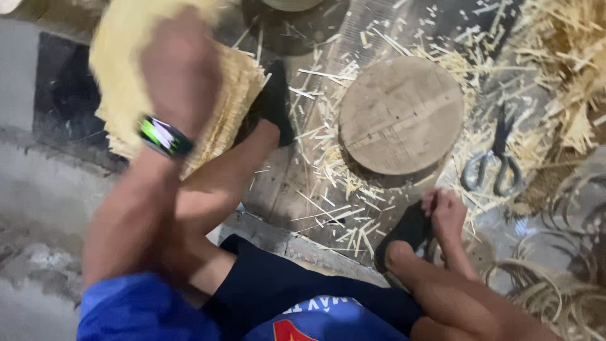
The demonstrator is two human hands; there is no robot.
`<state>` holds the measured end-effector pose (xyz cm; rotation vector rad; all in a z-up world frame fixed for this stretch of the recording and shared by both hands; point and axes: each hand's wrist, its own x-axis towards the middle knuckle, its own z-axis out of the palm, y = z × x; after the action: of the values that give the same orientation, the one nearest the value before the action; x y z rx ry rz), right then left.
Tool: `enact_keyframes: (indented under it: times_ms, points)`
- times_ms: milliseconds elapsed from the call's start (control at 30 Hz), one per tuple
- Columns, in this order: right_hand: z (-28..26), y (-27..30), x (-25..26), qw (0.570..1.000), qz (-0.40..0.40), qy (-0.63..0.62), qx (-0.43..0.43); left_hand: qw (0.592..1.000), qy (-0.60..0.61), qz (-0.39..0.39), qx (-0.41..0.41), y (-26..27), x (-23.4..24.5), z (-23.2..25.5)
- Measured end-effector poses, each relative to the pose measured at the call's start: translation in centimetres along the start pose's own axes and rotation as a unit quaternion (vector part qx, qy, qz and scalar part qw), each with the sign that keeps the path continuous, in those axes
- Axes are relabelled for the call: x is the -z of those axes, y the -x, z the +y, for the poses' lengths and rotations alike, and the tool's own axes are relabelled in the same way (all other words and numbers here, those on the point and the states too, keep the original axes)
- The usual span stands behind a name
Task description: The person sits on the floor and repeatedly places a woven mat onto a circular metal frame, then uses a wooden block and shears to trim the excess material around the edge. The finished circular bases are stacked nearby.
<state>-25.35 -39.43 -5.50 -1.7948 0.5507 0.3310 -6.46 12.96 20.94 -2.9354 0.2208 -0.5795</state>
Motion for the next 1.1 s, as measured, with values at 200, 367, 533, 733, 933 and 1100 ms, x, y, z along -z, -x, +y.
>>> enact_keyframes:
  times_ms: [200,367,533,733,933,1100]
  points:
    - [-5.6,-5.7,2.8,0.882,-0.112,-0.457,0.012,0.911,0.262,-0.074,-0.308,8.7,-4.3,25.2]
    - [-8.1,-8.3,1.8,0.992,0.042,0.107,0.059,0.836,0.384,-0.25,-0.3,12.3,-7.5,31.4]
    - [-7.5,-9.4,0.1,0.993,0.088,0.065,0.035,0.967,0.242,-0.054,0.059,8.7,-16.8,24.7]
    - [-8.7,-9.2,-1.0,0.977,0.174,0.108,0.065,0.654,0.566,-0.352,0.358,7.4,-26.8,17.8]
    - [-12.2,-6.8,-2.7,0.899,0.111,0.321,0.278,0.675,0.596,-0.287,0.326,9.4,-27.9,17.4]
    - [-13.6,-8.2,-4.6,0.827,0.127,0.432,0.338,0.754,0.502,-0.284,0.314,7.4,-24.7,17.6]
